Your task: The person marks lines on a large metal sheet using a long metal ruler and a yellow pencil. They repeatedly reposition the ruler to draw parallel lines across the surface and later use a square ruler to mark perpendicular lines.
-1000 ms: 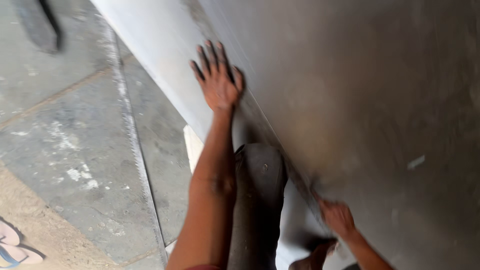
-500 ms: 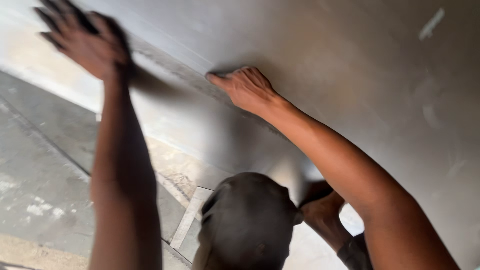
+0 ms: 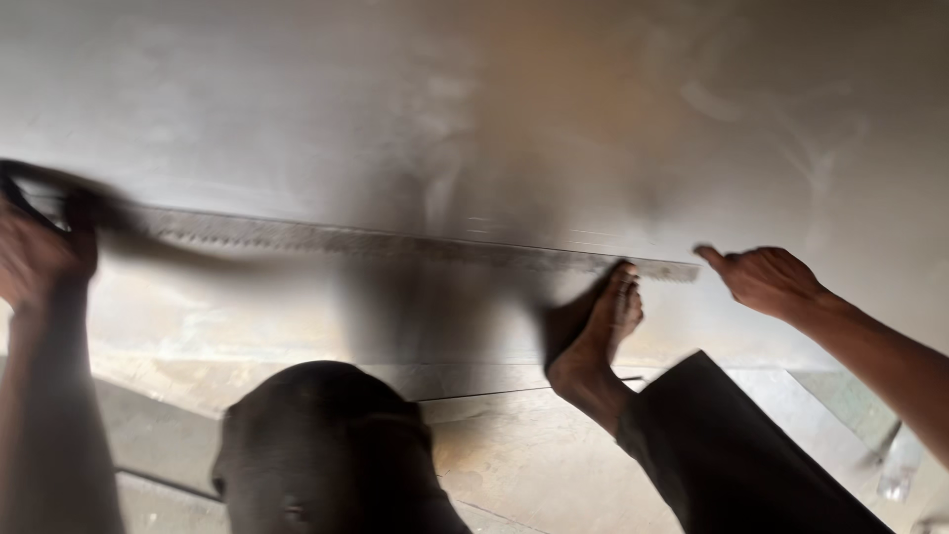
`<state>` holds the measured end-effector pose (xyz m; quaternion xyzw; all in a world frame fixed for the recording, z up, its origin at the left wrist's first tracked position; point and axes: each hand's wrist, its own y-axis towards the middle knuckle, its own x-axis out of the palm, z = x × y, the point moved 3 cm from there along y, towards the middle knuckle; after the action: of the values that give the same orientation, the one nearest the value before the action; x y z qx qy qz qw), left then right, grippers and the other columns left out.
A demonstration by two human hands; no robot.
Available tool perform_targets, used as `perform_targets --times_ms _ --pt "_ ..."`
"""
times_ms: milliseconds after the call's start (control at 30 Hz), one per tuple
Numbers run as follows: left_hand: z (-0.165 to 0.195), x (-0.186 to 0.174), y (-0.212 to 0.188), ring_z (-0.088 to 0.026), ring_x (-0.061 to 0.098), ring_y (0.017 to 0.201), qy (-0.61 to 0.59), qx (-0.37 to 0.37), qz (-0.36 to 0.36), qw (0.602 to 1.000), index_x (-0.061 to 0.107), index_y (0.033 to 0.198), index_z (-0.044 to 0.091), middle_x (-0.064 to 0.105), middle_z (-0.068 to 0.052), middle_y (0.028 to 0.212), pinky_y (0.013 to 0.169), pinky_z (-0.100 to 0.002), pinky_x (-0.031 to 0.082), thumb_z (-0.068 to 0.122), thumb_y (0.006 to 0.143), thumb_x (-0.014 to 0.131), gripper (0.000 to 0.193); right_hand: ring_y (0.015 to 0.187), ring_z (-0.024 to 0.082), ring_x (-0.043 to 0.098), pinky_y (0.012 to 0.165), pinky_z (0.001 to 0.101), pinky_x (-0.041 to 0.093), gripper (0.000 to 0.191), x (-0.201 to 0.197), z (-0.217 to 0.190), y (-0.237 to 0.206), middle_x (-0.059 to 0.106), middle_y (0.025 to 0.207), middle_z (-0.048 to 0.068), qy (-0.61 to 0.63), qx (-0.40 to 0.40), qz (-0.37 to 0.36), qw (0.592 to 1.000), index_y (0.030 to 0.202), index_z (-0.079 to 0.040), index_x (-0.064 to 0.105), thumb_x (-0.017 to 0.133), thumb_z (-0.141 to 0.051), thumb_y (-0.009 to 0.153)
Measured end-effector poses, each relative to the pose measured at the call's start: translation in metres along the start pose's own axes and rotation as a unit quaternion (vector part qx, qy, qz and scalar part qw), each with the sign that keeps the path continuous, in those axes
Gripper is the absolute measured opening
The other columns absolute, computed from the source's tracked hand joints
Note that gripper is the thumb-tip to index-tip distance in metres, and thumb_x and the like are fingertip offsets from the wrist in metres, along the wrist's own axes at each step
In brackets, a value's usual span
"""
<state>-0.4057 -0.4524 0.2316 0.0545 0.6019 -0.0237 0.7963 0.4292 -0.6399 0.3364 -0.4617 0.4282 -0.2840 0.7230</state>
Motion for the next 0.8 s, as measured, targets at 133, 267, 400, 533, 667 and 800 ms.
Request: perform_targets --times_ms 133,267,400,533,667,800 --pt "0.106 -0.013 -0.011 -0.032 0.061 0.124 0.161 0.197 -0.112 0.961 0.061 0.134 0.011 0.064 -0.014 0.131 0.103 -0.047 0.055 0.066 0.084 0.071 0.075 0.042 0.020 0.060 0.043 0.0374 0.050 0.055 -0.039 -0.004 -0.052 0.071 0.065 0.011 0.268 0.013 0.123 0.955 0.152 -0.016 0.035 0.051 -0.015 0.099" --pt "0.131 -0.008 -0.004 -0.030 0.061 0.123 0.227 0.213 -0.192 0.931 0.065 0.128 0.022 0.066 -0.010 0.134 0.096 -0.041 0.054 0.077 0.073 0.067 0.078 0.068 0.026 0.068 0.060 0.0422 0.056 0.037 -0.042 -0.028 -0.042 0.072 0.093 0.013 0.336 0.006 0.231 0.913 0.133 -0.015 0.052 0.056 -0.011 0.097" --pt "0.124 -0.002 0.000 -0.029 0.062 0.116 0.161 0.169 -0.227 0.946 0.066 0.129 0.009 0.067 -0.011 0.126 0.098 -0.042 0.057 0.073 0.084 0.060 0.078 0.092 0.029 0.070 0.078 0.0441 0.057 0.037 -0.039 -0.056 0.020 0.072 0.108 0.012 0.321 -0.022 0.411 0.853 0.114 -0.010 0.063 0.074 -0.029 0.085" --pt "0.130 0.002 0.000 -0.029 0.064 0.106 0.164 0.216 -0.213 0.939 0.068 0.118 0.010 0.067 -0.011 0.118 0.091 -0.045 0.057 0.066 0.081 0.059 0.067 0.089 0.027 0.071 0.083 0.0422 0.055 0.046 -0.022 -0.071 0.065 0.071 0.102 0.010 0.324 -0.034 0.301 0.896 0.114 -0.012 0.065 0.075 -0.050 0.090" --pt "0.139 0.008 0.019 -0.030 0.066 0.102 0.190 0.273 -0.276 0.902 0.069 0.104 0.014 0.068 -0.011 0.113 0.079 -0.038 0.060 0.057 0.079 0.060 0.051 0.092 0.026 0.069 0.082 0.0434 0.054 0.038 -0.019 -0.069 0.062 0.070 0.096 0.005 0.346 -0.088 0.358 0.862 0.100 -0.011 0.068 0.074 -0.045 0.085" --pt "0.157 0.006 0.073 -0.021 0.071 0.088 0.273 0.186 -0.404 0.853 0.065 0.110 0.020 0.073 -0.003 0.088 0.081 -0.038 0.061 0.055 0.089 0.058 0.041 0.092 0.027 0.065 0.080 0.0447 0.052 0.027 -0.040 -0.034 0.064 0.067 0.088 0.006 0.370 -0.131 0.426 0.815 0.087 -0.012 0.069 0.074 -0.038 0.086"
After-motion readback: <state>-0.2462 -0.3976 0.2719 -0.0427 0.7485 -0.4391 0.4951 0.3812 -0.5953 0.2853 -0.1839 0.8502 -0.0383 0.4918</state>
